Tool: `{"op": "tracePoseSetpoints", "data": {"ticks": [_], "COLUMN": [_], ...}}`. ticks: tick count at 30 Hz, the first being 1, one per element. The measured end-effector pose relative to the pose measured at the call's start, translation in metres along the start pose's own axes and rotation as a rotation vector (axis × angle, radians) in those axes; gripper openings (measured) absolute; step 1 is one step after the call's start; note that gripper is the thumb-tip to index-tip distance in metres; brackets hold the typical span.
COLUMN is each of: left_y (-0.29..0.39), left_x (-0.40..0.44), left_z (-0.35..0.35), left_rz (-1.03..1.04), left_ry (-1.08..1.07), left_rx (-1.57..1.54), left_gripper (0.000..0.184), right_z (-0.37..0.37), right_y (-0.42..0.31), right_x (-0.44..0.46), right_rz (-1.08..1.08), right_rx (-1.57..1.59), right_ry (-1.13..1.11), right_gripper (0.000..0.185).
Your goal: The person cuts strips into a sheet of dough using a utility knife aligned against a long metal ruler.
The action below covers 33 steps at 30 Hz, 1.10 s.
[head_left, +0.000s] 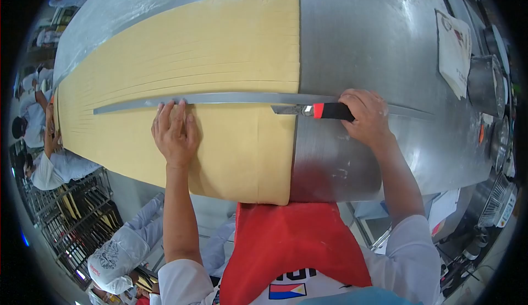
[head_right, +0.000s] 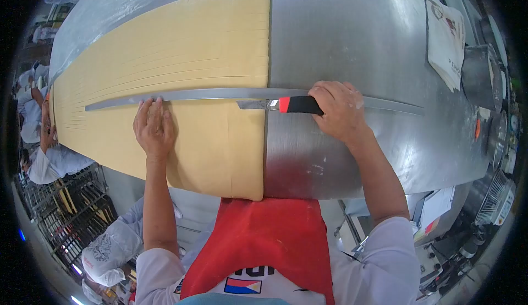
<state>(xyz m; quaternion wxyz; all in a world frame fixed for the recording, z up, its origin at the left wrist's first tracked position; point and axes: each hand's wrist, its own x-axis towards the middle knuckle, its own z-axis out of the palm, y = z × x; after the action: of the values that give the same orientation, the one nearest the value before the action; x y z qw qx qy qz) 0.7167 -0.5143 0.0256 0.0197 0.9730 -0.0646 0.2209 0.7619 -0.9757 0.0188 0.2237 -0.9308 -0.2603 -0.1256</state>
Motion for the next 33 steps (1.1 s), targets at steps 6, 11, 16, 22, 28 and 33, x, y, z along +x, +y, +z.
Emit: {"op": "tracePoseSetpoints", "data": {"ticks": [6,11,16,22,28,33], "left_y": [0.003,0.005,0.003,0.002,0.005,0.011], "left_x": [0.000,0.000,0.000,0.002,0.012,0.002], "left_z": [-0.001,-0.004,-0.002,-0.003,-0.014,-0.016], "left_rz": [-0.007,-0.014,-0.007,-0.016,0.015,-0.002], "left_ry": [-0.008,-0.035,-0.056,-0.074,-0.136,-0.125], "left_rx": [-0.008,-0.012,0.006,0.021,-0.087,-0.138], "left_gripper": [0.041,0.042,0.040,0.041,0.041,0.040], "right_z": [-0.002,-0.002,-0.001,-0.019,-0.030,0.024], "right_y": [-0.001,0.001,0.004,0.011,-0.006,-0.128], "right_x": [0.002,0.002,0.001,0.014,0.093,0.195], "right_rz": [0.002,0.005,0.016,0.119,0.419,0.115], "right_rx": [0.007,0.019,0.017,0.282,0.314,0.469], "right_ry": [0.003,0.005,-0.028,-0.129,-0.325,-0.409], "right_gripper": [0.024,0.023,0.025,0.023,0.019,0.040]}}
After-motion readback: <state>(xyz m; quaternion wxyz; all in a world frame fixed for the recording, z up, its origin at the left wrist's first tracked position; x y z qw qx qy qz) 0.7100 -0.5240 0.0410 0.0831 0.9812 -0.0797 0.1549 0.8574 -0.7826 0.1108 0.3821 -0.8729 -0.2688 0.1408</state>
